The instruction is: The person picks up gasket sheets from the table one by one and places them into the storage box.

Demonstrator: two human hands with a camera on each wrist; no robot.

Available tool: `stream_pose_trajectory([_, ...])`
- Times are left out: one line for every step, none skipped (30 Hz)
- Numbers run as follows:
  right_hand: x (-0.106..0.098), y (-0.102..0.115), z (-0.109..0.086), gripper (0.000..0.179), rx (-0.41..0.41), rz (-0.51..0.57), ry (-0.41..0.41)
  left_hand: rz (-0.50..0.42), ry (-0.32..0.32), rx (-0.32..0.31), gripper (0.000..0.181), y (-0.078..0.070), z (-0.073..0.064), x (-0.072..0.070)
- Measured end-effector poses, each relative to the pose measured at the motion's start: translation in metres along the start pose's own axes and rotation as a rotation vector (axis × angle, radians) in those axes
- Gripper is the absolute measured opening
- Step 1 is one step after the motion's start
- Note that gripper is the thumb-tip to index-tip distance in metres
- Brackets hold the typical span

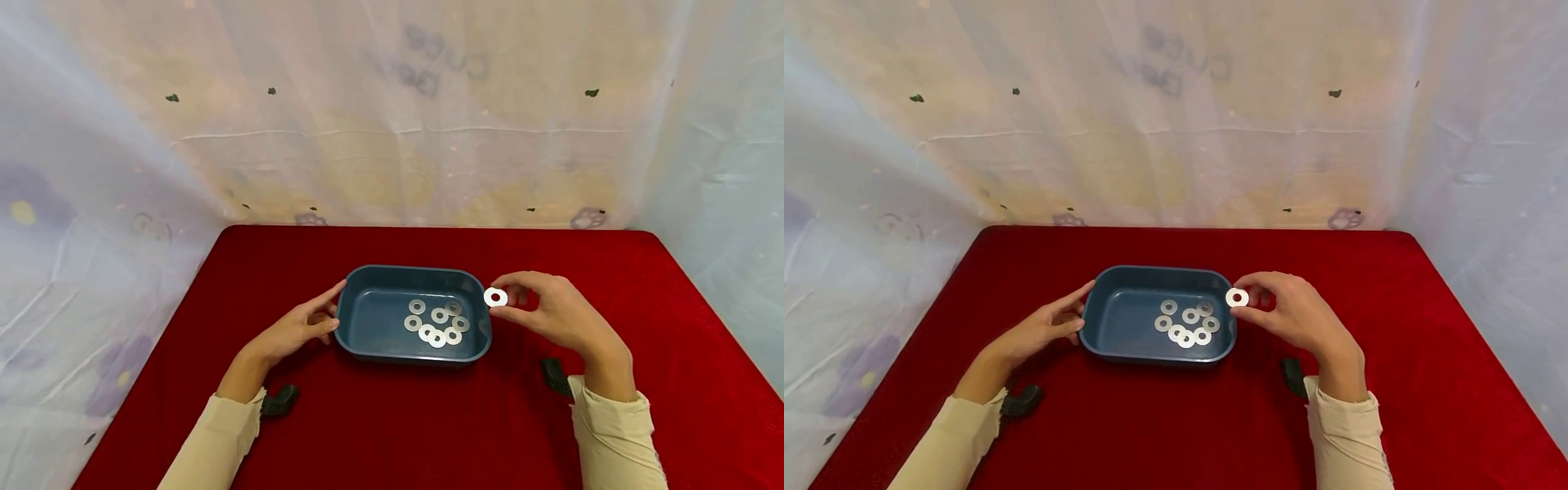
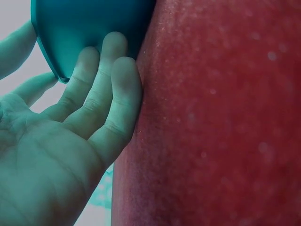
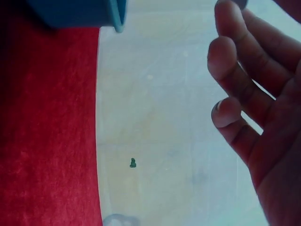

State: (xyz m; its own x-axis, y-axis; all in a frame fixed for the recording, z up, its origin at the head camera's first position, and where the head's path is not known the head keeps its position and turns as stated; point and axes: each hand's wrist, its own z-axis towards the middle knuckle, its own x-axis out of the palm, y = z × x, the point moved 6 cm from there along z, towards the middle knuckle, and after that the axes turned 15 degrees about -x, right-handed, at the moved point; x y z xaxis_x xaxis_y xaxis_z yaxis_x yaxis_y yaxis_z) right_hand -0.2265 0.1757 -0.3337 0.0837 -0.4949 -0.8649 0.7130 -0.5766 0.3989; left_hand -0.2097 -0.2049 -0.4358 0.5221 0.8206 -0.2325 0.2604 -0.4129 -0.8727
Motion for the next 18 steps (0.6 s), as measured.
stream_pose_trajectory([0.0006,-0.0001,-0.0002,0.032,-0.001,0.002,-0.003,0.002,-0.002,0.002,0.069,0.0004,0.0001,-0.0002])
stream_pose_trajectory([0.0011,0.0,-0.0003,0.031,-0.004,0.003,-0.005,0.005,-0.004,0.004,0.069,0.0006,0.0002,-0.0003])
stream_pose_trajectory([0.0016,0.0001,-0.0005,0.031,-0.005,0.004,-0.008,0.005,-0.004,0.005,0.069,0.0011,0.0004,-0.0004])
stream_pose_trajectory([0.0021,-0.0001,-0.0004,0.031,-0.007,0.006,-0.01,0.006,-0.004,0.007,0.069,0.0012,0.0007,-0.0006])
stream_pose_trajectory([0.0027,-0.0003,-0.0002,0.03,-0.007,0.011,-0.012,0.005,-0.002,0.007,0.069,0.0014,0.0009,-0.0004])
stream_pose_trajectory([0.0032,-0.0005,-0.0002,0.03,-0.007,0.018,-0.014,0.005,0.002,0.008,0.069,0.0016,0.0012,-0.0002])
stream_pose_trajectory([0.0039,-0.0005,0.0,0.03,-0.007,0.024,-0.014,0.004,0.004,0.008,0.069,0.0018,0.0015,-0.0001])
stream_pose_trajectory([0.0045,-0.0004,0.0003,0.03,-0.008,0.026,-0.013,0.001,0.006,0.008,0.07,0.0018,0.0018,0.0001])
stream_pose_trajectory([0.0049,-0.0001,0.0008,0.03,-0.009,0.028,-0.012,-0.002,0.006,0.008,0.07,0.0021,0.0021,0.0])
stream_pose_trajectory([0.0052,0.0004,0.0015,0.03,-0.013,0.028,-0.012,-0.003,0.006,0.009,0.07,0.002,0.0023,0.0])
stream_pose_trajectory([0.0053,0.001,0.0024,0.03,-0.016,0.027,-0.014,-0.006,0.005,0.008,0.07,0.0019,0.0024,-0.0002])
stream_pose_trajectory([0.0052,0.0019,0.0034,0.03,-0.02,0.023,-0.017,-0.007,0.001,0.009,0.07,0.0018,0.0025,-0.0005])
stream_pose_trajectory([0.0051,0.003,0.0046,0.031,-0.027,0.022,-0.02,-0.007,-0.005,0.008,0.07,0.0019,0.0026,-0.0009])
stream_pose_trajectory([0.0052,0.0042,0.0058,0.031,-0.033,0.021,-0.021,-0.005,-0.009,0.009,0.069,0.0018,0.0025,-0.0013])
stream_pose_trajectory([0.0054,0.0054,0.0069,0.031,-0.038,0.021,-0.021,-0.004,-0.013,0.008,0.069,0.0018,0.0023,-0.0014])
stream_pose_trajectory([0.0057,0.0065,0.0077,0.031,-0.044,0.018,-0.02,-0.003,-0.014,0.009,0.069,0.0015,0.0022,-0.0013])
stream_pose_trajectory([0.0062,0.0074,0.0083,0.031,-0.046,0.016,-0.019,-0.002,-0.015,0.008,0.069,0.0013,0.0021,-0.001])
stream_pose_trajectory([0.0066,0.0081,0.0086,0.031,-0.048,0.013,-0.016,0.0,-0.016,0.007,0.069,0.0013,0.0023,-0.0005])
